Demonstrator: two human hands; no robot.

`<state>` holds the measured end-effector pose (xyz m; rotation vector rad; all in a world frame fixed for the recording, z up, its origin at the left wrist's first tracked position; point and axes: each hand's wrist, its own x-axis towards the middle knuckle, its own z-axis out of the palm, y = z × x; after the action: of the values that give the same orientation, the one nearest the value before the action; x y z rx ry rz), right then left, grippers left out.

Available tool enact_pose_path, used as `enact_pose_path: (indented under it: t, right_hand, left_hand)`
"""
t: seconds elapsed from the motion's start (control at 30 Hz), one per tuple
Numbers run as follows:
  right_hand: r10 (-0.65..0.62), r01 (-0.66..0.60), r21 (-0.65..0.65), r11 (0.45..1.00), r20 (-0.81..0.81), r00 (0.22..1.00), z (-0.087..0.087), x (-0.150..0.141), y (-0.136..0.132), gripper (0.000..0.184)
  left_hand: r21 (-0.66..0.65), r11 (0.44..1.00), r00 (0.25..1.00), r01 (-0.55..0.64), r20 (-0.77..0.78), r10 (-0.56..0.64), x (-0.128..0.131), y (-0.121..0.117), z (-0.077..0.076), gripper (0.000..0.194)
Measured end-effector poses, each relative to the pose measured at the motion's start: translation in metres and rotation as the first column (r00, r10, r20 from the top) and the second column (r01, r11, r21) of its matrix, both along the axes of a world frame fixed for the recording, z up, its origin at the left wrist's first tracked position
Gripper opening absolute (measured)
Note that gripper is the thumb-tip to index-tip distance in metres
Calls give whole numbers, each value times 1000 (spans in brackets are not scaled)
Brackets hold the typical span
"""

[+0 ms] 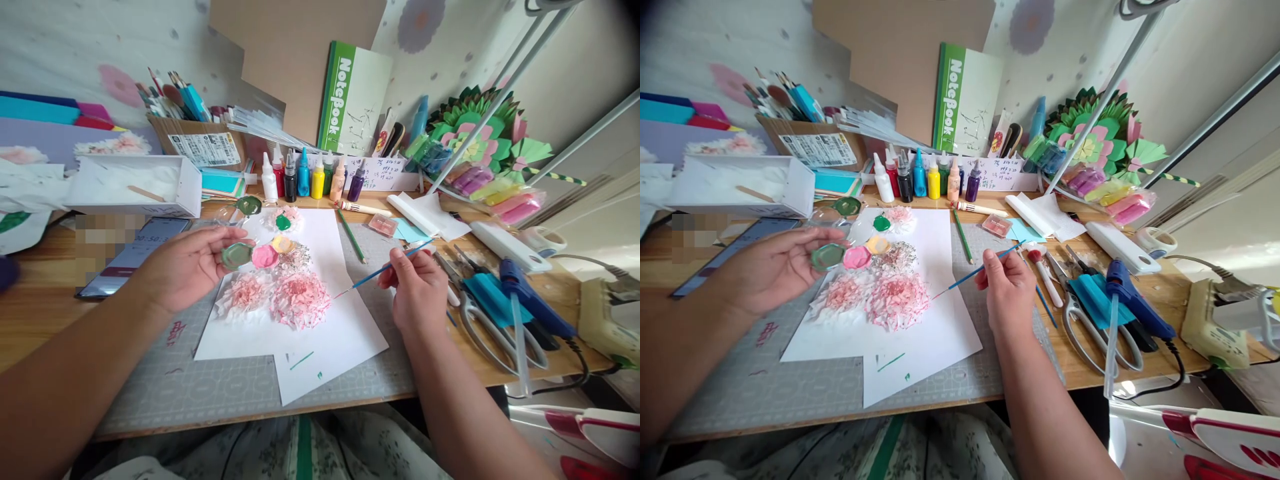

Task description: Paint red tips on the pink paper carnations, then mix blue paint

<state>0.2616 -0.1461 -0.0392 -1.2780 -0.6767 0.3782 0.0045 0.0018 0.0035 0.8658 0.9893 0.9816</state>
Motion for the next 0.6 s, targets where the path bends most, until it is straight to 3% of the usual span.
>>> enact_pose_path:
  t: [0.27, 0.6]
  right_hand:
    - [-28, 36, 105, 994, -81, 996, 1, 6, 2, 29]
    - [-5, 24, 144, 989, -131, 991, 0, 2, 1, 31]
  left_hand:
    - [10, 998, 997, 58, 43, -58, -1, -1, -1, 8]
    - [14, 997, 992, 81, 100, -82, -3, -8, 7, 16]
